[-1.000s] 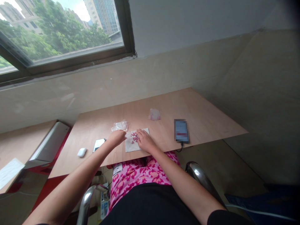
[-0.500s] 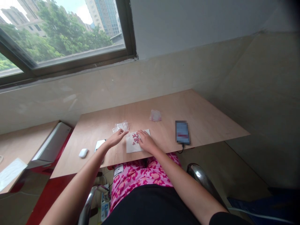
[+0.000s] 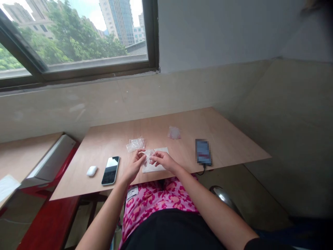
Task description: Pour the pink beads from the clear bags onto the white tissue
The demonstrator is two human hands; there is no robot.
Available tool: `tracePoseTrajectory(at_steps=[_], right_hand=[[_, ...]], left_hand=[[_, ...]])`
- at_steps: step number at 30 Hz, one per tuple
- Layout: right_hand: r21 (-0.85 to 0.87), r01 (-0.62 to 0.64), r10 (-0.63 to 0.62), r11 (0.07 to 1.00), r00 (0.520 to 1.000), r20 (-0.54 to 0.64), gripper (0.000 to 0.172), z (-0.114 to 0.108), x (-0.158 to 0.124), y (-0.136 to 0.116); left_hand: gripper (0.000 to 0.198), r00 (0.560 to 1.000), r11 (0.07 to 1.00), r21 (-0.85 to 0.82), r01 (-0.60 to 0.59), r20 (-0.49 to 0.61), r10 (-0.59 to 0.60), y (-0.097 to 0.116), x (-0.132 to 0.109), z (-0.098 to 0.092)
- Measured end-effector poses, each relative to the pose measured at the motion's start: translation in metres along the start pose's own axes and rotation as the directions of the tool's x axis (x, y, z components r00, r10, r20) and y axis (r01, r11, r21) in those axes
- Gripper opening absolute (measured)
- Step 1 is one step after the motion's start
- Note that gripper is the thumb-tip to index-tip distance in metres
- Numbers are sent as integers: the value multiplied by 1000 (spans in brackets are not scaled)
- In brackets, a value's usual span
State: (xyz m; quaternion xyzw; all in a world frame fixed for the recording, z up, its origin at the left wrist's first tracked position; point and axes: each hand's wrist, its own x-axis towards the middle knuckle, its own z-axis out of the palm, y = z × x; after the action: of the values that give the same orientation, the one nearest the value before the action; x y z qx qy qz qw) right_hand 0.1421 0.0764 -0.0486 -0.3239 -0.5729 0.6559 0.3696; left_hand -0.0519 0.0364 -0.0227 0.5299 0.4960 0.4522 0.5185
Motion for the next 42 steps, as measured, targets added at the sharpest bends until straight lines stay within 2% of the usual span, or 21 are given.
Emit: tracePoseTrajectory(at_steps=[3,6,11,14,18,23,26,28,29,31,34,37,40,42], right_hand=[[-69,-48,50,996,999,22,39,-11,-8,-10],[-130,-67,76,989,995,67,38,-22,-13,-14],[-102,-39,33,994,997,-63,38,-29,-11,-10],[-128,-18,5,992,995,-101,37,-29,-8,-7],[-156,-20,0,988,992,-123,35,-28,-3,-1],[-97,1,-18,995,985,-170,38,-25,-1,7],[-83,6,-26,997,970,-242,45,-29,-2,7],[-103,6,-33,995,964,-262,44,-34,-4,5],[-115,7,-38,993,962,-271,42,-37,-5,5],[-134,5,-44,991,957,-288,38,-42,-7,5],[-152,-13,-36,988,949,-313,33,-45,-7,8],[-176,-31,-27,984,947,-320,31,-46,-5,12],[-197,-35,-30,980,948,-318,29,-48,-2,15],[-206,-34,-35,978,946,-321,29,-50,0,16]], left_hand=[[51,998,1000,26,7,-60,-6,-2,-1,-1],[53,994,1000,0,13,-109,-13,-5,0,-1],[47,983,955,-258,144,-78,-169,-15,0,14],[40,984,949,-283,140,-62,-164,-18,3,19],[39,988,986,-159,50,-137,-72,-16,7,16],[39,988,1000,-3,-9,-153,8,-17,10,3],[39,971,997,76,-30,-235,47,-22,20,-20],[40,943,984,179,18,-329,43,-25,32,-45],[40,923,957,281,73,-382,42,-26,40,-58],[36,901,928,347,136,-434,30,-27,57,-81],[27,890,871,450,195,-455,36,-28,81,-100],[20,891,801,551,232,-451,52,-29,94,-99],[45,870,684,695,221,-458,184,-34,94,-88],[52,876,536,828,166,-373,305,-39,93,-83]])
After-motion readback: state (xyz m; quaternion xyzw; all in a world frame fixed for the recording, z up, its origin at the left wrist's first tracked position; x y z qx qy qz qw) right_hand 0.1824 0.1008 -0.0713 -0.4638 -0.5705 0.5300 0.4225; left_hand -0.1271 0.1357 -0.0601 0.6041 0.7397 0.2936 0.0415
